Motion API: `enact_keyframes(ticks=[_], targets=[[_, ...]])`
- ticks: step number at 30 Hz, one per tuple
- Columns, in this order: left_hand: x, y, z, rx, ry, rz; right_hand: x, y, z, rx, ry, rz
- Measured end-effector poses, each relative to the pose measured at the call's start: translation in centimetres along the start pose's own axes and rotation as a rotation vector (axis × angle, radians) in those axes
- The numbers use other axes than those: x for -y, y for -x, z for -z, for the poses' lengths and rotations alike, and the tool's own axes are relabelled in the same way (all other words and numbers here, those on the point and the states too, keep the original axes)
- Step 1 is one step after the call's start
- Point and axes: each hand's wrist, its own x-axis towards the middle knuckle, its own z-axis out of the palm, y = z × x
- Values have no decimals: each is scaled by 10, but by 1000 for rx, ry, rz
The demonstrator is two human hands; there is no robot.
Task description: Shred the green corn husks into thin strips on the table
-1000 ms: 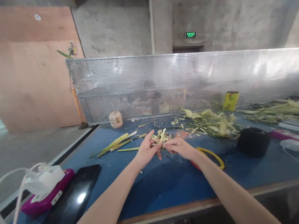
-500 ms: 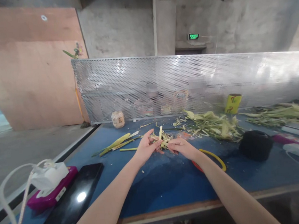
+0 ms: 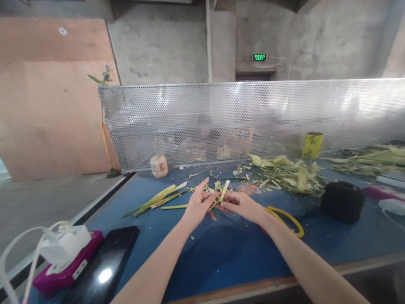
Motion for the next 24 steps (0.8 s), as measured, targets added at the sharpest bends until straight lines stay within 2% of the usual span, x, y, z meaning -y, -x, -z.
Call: enact_keyframes(ticks=[2, 6, 11, 16, 20, 24], targets=[[-2, 1, -1, 15, -49, -14, -1, -1, -1, -15, -17, -2], [-4, 2, -2, 13, -90, -46, -3, -3, -2, -148, -60, -31], [-1, 2, -2, -21, -159, -101, 0, -2, 1, -29, -148, -46], [1, 5, -3, -45, -200, -186, -1, 0, -4, 54, -353, -84], [1, 5, -5, -36, -193, -165, -4, -1, -9, 9, -454, -111], [0, 3, -8, -47, -100, -135, -2, -2, -11, -28, -436, -151]])
